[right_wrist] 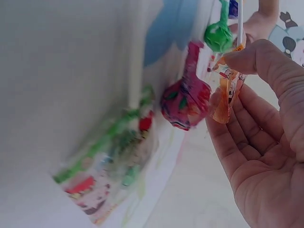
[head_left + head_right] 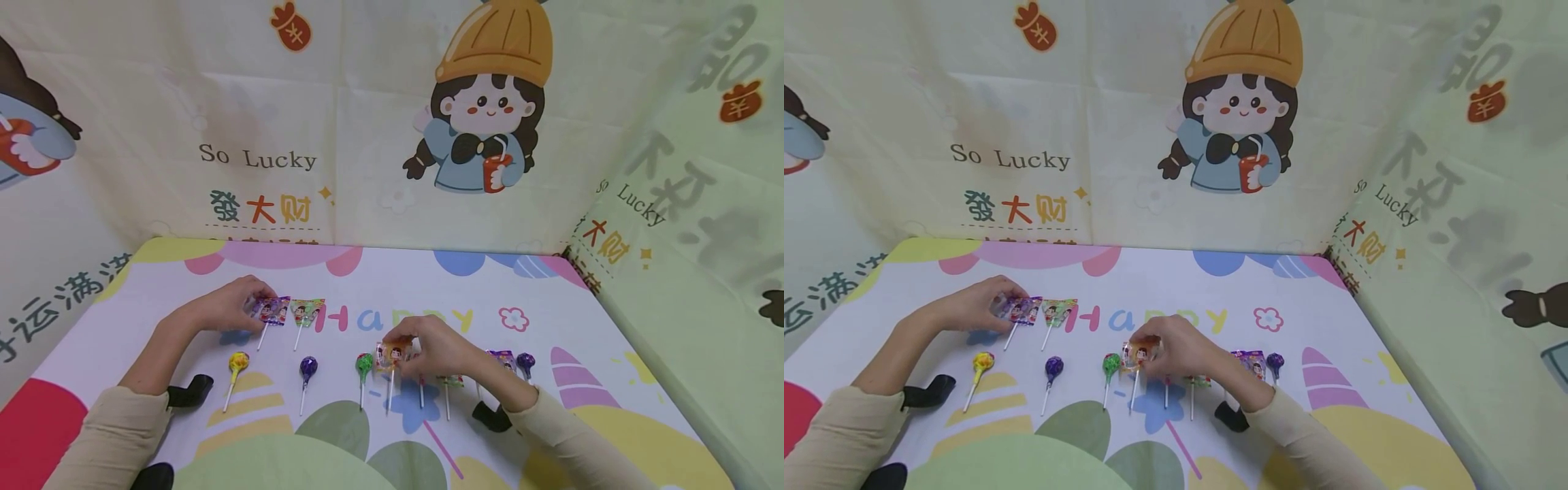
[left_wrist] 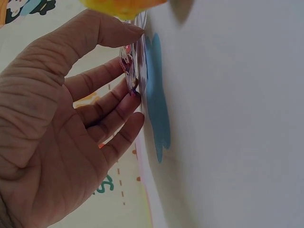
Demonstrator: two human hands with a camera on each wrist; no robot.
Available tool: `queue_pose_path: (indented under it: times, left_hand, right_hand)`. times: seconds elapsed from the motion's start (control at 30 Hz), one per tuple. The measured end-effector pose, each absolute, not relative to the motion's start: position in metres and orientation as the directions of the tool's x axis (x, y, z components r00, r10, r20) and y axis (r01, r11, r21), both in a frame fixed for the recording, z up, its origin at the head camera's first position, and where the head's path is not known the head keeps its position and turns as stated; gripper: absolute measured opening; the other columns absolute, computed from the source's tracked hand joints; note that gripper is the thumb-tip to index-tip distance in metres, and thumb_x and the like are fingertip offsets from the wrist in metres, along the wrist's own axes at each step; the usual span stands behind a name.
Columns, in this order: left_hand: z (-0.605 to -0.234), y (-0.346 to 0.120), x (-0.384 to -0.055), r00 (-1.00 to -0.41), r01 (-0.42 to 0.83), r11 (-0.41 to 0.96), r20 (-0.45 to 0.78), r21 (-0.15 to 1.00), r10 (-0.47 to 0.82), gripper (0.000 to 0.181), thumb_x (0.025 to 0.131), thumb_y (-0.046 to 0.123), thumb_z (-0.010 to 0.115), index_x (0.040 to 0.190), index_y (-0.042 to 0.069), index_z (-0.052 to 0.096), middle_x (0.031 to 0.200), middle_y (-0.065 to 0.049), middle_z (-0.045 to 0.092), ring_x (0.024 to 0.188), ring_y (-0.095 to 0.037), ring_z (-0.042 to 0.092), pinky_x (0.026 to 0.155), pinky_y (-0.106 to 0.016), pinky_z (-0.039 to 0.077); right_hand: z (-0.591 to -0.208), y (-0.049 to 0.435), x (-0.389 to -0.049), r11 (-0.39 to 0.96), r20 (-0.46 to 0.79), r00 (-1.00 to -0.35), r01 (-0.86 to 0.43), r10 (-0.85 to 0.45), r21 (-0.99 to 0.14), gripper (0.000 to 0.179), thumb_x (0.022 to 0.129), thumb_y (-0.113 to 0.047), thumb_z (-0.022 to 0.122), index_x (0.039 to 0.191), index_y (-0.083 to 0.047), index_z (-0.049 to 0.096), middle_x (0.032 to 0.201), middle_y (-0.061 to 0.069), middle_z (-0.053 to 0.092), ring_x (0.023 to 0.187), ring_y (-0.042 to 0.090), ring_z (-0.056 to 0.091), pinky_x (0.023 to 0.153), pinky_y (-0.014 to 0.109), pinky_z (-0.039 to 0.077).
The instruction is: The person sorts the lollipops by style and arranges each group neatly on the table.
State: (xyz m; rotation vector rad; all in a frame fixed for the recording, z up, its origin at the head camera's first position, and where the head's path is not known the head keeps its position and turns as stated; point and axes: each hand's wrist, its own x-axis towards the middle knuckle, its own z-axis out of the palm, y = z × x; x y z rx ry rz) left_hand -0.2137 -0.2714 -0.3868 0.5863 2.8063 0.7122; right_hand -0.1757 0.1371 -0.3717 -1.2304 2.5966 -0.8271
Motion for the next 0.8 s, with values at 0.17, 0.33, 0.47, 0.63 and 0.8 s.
queue_pose_path:
  times: [0.17,0.33,0.47,0.63,0.8]
  left_hand:
    - [-0.386,-0.272,-0.214,-0.903,0.332,0.808,-0.085,0.486,0.422,0.060,0.076,0.024,0.088,0.127,0.004,0.064,0.127,-0.018,0.057,0.115,-0.036,0.052,0.104,-0.064,0.044]
    - [-0.386,-0.271,-0.213,-0.905,0.324,0.810,-0.090,0.489,0.416,0.059,0.077,0.024,0.088,0.127,0.005,0.064,0.128,-0.017,0.057,0.117,-0.036,0.051,0.105,-0.064,0.043]
    - [-0.386,-0.272,-0.213,-0.906,0.321,0.809,-0.090,0.492,0.414,0.058,0.077,0.024,0.088,0.126,0.005,0.064,0.127,-0.018,0.057,0.116,-0.036,0.051,0.105,-0.065,0.043]
    - [-0.387,-0.273,-0.212,-0.907,0.316,0.811,-0.094,0.492,0.410,0.057,0.078,0.022,0.087,0.127,0.005,0.064,0.127,-0.017,0.057,0.116,-0.035,0.051,0.106,-0.064,0.043]
    - [-0.387,-0.272,-0.214,-0.904,0.321,0.808,-0.095,0.494,0.417,0.058,0.078,0.023,0.087,0.128,0.004,0.063,0.127,-0.017,0.057,0.116,-0.035,0.051,0.105,-0.063,0.044]
  right_hand:
    - [-0.366,0.135,-0.181,0.494,0.098,-0.655,-0.652,-0.749,-0.576,0.036,0.081,-0.007,0.078,0.117,-0.008,0.075,0.109,-0.004,0.073,0.095,0.006,0.065,0.087,0.027,0.056]
    - [-0.360,0.129,-0.186,0.485,0.117,-0.651,-0.662,-0.750,-0.572,0.035,0.082,-0.006,0.077,0.117,-0.008,0.075,0.109,-0.003,0.074,0.097,0.008,0.066,0.088,0.027,0.057]
    - [-0.356,0.123,-0.189,0.483,0.124,-0.652,-0.664,-0.748,-0.571,0.035,0.082,-0.006,0.077,0.117,-0.009,0.076,0.108,-0.004,0.074,0.096,0.009,0.065,0.088,0.028,0.057]
    - [-0.354,0.115,-0.192,0.480,0.110,-0.651,-0.653,-0.751,-0.585,0.036,0.082,-0.006,0.077,0.118,-0.008,0.075,0.109,-0.003,0.073,0.095,0.010,0.064,0.088,0.030,0.057]
    - [-0.353,0.108,-0.195,0.474,0.118,-0.645,-0.661,-0.755,-0.582,0.037,0.082,-0.006,0.078,0.118,-0.007,0.075,0.111,-0.001,0.074,0.096,0.011,0.065,0.088,0.031,0.058]
